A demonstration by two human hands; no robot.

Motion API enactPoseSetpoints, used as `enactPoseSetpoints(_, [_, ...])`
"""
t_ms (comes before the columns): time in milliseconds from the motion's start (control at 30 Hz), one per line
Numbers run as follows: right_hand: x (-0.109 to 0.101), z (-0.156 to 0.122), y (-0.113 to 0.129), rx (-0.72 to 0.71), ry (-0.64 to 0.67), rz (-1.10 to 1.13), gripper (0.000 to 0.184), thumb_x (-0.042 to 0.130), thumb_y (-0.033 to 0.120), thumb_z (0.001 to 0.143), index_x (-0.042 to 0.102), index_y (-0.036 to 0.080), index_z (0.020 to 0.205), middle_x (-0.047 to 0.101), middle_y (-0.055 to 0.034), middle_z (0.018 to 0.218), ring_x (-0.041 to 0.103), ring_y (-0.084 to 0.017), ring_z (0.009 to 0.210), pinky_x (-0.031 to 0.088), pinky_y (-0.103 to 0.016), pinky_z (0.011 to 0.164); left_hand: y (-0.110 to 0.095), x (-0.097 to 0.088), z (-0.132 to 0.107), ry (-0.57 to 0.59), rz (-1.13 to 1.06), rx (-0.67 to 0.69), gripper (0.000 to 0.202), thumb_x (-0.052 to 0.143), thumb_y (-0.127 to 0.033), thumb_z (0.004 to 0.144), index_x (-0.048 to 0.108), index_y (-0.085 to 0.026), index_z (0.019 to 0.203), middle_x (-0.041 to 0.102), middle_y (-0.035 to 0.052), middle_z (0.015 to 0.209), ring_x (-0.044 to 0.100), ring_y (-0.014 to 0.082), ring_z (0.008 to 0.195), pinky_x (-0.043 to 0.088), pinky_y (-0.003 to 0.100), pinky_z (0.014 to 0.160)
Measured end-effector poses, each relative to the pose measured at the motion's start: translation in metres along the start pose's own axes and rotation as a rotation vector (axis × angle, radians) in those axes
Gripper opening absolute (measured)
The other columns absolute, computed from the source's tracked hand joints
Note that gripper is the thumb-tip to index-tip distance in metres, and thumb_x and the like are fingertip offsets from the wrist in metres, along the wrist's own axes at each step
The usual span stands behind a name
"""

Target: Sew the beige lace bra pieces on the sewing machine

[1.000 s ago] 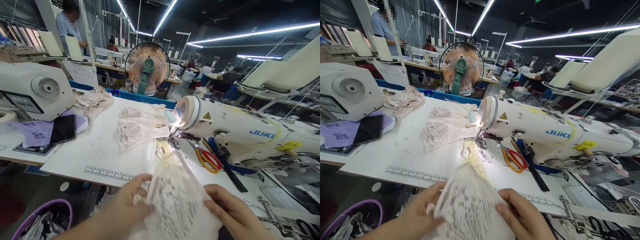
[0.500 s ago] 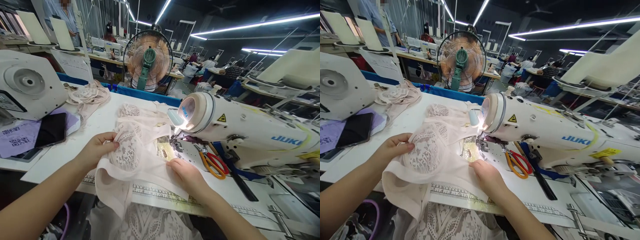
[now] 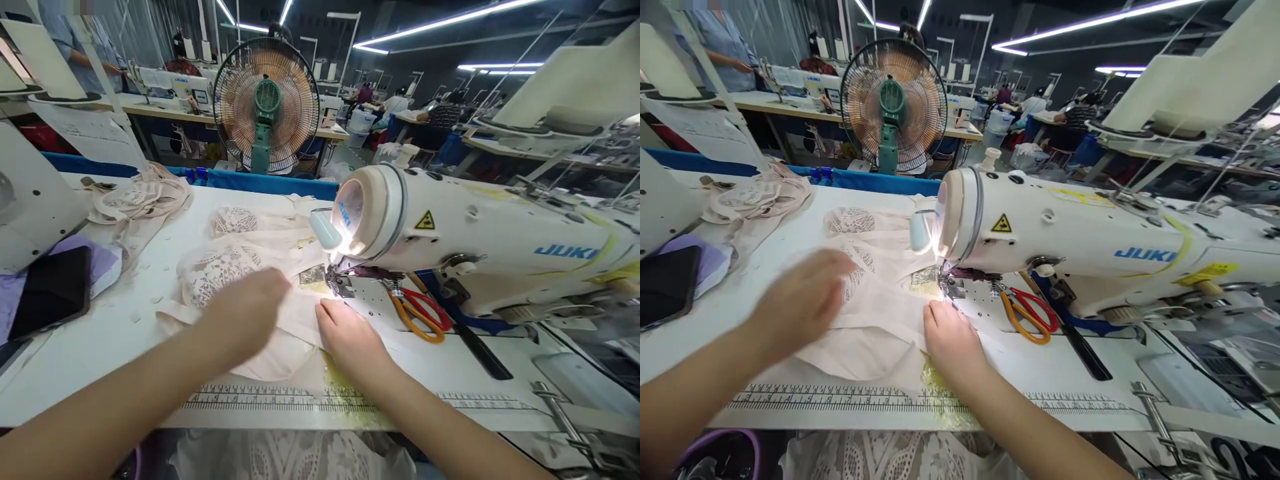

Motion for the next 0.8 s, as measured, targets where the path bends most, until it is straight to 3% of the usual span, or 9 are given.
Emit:
enactPoseSetpoints(100, [0.001, 0.004, 0.002, -0.054, 0.002, 0.001, 0.029, 0.039, 0.009, 0.087, 0.058, 0.02, 0.105, 0.063, -0.0102, 0.105, 0.058, -0.022, 0.097, 0.049, -0.031, 0.076, -0.046, 0.047, 0.017, 0.152, -0.064, 0.256, 0.026, 0.04, -0.016, 0.087, 0.059, -0.019, 0.104, 0.061, 0.0071, 0.101, 0.057, 0.0206, 0.097, 0.049, 0.033, 0.083])
enactPoseSetpoints(167, [-0.001, 0.005, 0.001, -0.111, 0.0, 0.003, 0.029, 0.041, 0.007, 0.085, 0.06, 0.018, 0.106, 0.064, -0.0107, 0.109, 0.058, -0.022, 0.103, 0.049, -0.031, 0.083, -0.053, 0.073, 0.027, 0.212, -0.065, 0.322, 0.025, 0.039, -0.018, 0.09, 0.059, -0.015, 0.105, 0.062, 0.0089, 0.102, 0.058, 0.0209, 0.096, 0.05, 0.033, 0.083])
enactPoseSetpoints(267, [-0.007, -0.003, -0.002, -0.174, -0.031, -0.001, 0.036, 0.038, 0.006, 0.085, 0.057, 0.012, 0.115, 0.061, -0.0133, 0.12, 0.053, -0.023, 0.114, 0.047, -0.034, 0.091, -0.046, 0.094, 0.037, 0.173, -0.01, 0.39, 0.03, 0.039, -0.023, 0.093, 0.056, -0.008, 0.112, 0.061, 0.0138, 0.11, 0.056, 0.0239, 0.102, 0.048, 0.036, 0.089])
enactPoseSetpoints(400, [-0.016, -0.026, -0.008, -0.202, -0.074, 0.004, 0.041, 0.035, 0.003, 0.082, 0.057, 0.007, 0.117, 0.06, -0.0173, 0.121, 0.054, -0.026, 0.113, 0.05, -0.038, 0.087, -0.042, 0.1, 0.04, 0.088, 0.073, 0.459, 0.035, 0.038, -0.027, 0.094, 0.056, -0.007, 0.115, 0.057, 0.0165, 0.121, 0.053, 0.0263, 0.108, 0.044, 0.04, 0.095])
enactPoseSetpoints(567, [-0.023, -0.047, -0.014, -0.188, -0.082, 0.025, 0.036, 0.037, 0.011, 0.086, 0.057, 0.012, 0.116, 0.062, -0.0151, 0.118, 0.057, -0.026, 0.106, 0.05, -0.04, 0.083, -0.046, 0.103, 0.052, 0.148, 0.17, 0.377, 0.038, 0.044, -0.032, 0.09, 0.057, -0.007, 0.115, 0.057, 0.015, 0.116, 0.052, 0.0276, 0.102, 0.046, 0.041, 0.087])
enactPoseSetpoints(800, [-0.02, -0.056, -0.013, -0.207, -0.126, 0.095, 0.032, 0.039, 0.012, 0.087, 0.056, 0.009, 0.113, 0.061, -0.0178, 0.118, 0.057, -0.028, 0.107, 0.052, -0.041, 0.083, -0.048, 0.101, 0.062, 0.191, 0.209, 0.303, 0.034, 0.043, -0.034, 0.09, 0.059, -0.012, 0.111, 0.057, 0.0117, 0.113, 0.052, 0.0264, 0.099, 0.045, 0.04, 0.081])
Point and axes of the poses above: each hand's wrist, its own z-axis towards the middle knuckle, its own x-axis out of the palm, y = z × x, the point moved 5 cm from there along z, towards the middle knuckle
